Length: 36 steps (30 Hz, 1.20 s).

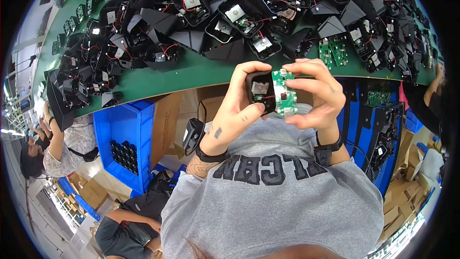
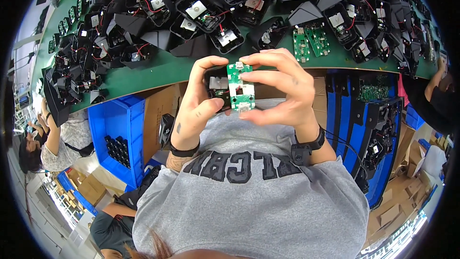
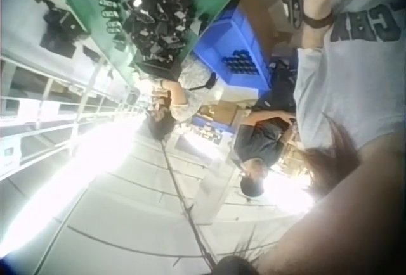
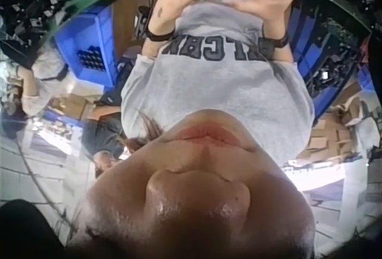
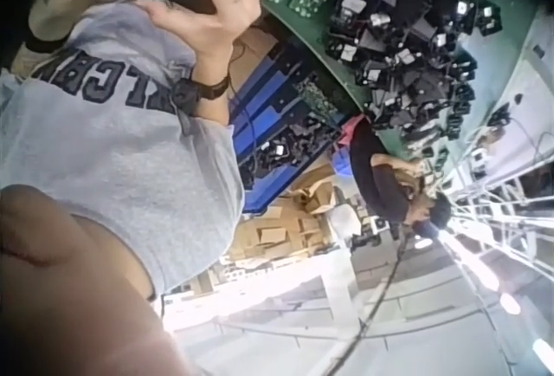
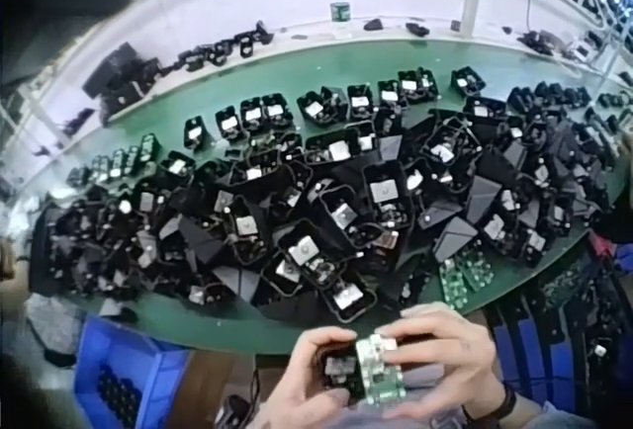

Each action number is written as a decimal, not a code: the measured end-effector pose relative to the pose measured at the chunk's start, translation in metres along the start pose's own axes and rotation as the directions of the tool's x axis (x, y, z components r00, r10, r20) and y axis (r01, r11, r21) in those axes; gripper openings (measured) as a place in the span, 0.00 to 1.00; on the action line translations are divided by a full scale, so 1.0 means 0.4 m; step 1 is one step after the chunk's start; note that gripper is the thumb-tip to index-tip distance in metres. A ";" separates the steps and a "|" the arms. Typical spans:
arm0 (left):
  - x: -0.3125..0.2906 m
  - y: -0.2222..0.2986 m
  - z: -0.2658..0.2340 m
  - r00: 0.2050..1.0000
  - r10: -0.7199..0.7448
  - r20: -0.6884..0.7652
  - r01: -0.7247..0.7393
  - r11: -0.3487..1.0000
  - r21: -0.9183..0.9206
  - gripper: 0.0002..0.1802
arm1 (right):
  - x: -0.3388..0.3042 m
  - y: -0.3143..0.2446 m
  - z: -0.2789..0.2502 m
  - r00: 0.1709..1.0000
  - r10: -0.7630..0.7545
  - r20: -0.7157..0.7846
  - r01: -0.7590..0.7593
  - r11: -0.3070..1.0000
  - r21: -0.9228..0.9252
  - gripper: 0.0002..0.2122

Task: The person picks up a black plastic housing and a circuit board, fits the board into the housing, and presses them together. They then place the assembled unit onto the green workbench and repeat the process.

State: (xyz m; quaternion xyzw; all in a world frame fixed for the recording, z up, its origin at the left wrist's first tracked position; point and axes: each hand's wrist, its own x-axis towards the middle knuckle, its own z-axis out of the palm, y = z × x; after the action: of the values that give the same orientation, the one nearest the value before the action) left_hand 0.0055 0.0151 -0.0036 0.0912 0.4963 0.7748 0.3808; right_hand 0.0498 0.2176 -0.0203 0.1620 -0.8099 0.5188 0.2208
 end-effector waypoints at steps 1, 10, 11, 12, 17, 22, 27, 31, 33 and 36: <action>-0.001 -0.001 -0.001 1.000 -0.009 0.004 0.008 1.000 0.026 0.34 | 0.000 -0.001 0.000 1.000 0.000 -0.001 0.000 1.000 0.000 0.27; 0.017 -0.040 0.027 0.968 0.243 -0.053 -0.220 0.936 0.276 0.26 | -0.003 -0.013 0.005 0.994 -0.097 0.051 0.102 0.986 -0.129 0.26; 0.021 -0.045 0.028 0.954 0.298 -0.032 -0.275 0.912 0.304 0.26 | -0.006 -0.012 0.005 0.995 -0.088 0.056 0.095 0.985 -0.141 0.25; 0.024 -0.050 0.038 0.953 0.294 -0.072 -0.273 0.937 0.218 0.24 | -0.001 -0.013 0.004 0.994 -0.089 0.057 0.097 0.985 -0.141 0.25; 0.017 -0.040 0.047 0.975 0.198 -0.103 -0.202 0.979 -0.026 0.24 | 0.011 -0.030 0.012 0.992 -0.120 0.026 0.123 0.968 -0.219 0.24; 0.014 -0.022 0.044 1.000 0.004 -0.031 -0.019 0.861 -0.509 0.30 | 0.032 -0.035 0.002 0.990 -0.128 0.054 0.137 0.961 -0.241 0.21; -0.002 -0.058 0.063 0.989 0.073 -0.132 -0.090 0.988 -0.129 0.32 | 0.037 -0.034 -0.013 0.973 -0.121 0.197 0.169 0.954 -0.247 0.22; -0.003 -0.066 0.063 0.992 0.015 -0.126 -0.044 0.971 -0.236 0.33 | 0.033 -0.030 -0.019 0.966 -0.079 0.247 0.125 0.976 -0.177 0.22; -0.003 -0.057 0.070 0.996 0.055 -0.065 -0.068 0.975 -0.213 0.33 | 0.027 -0.028 -0.015 0.981 0.011 0.194 -0.006 1.000 -0.027 0.22; -0.006 -0.037 0.084 0.999 0.034 -0.015 -0.036 0.973 -0.226 0.33 | 0.016 -0.033 -0.026 0.984 -0.005 0.176 0.014 0.999 -0.052 0.21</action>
State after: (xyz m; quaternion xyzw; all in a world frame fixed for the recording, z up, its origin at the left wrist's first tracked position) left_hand 0.0319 0.0401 0.0009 0.0517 0.4053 0.8334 0.3722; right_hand 0.0526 0.2214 -0.0031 0.2051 -0.8390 0.4795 0.1550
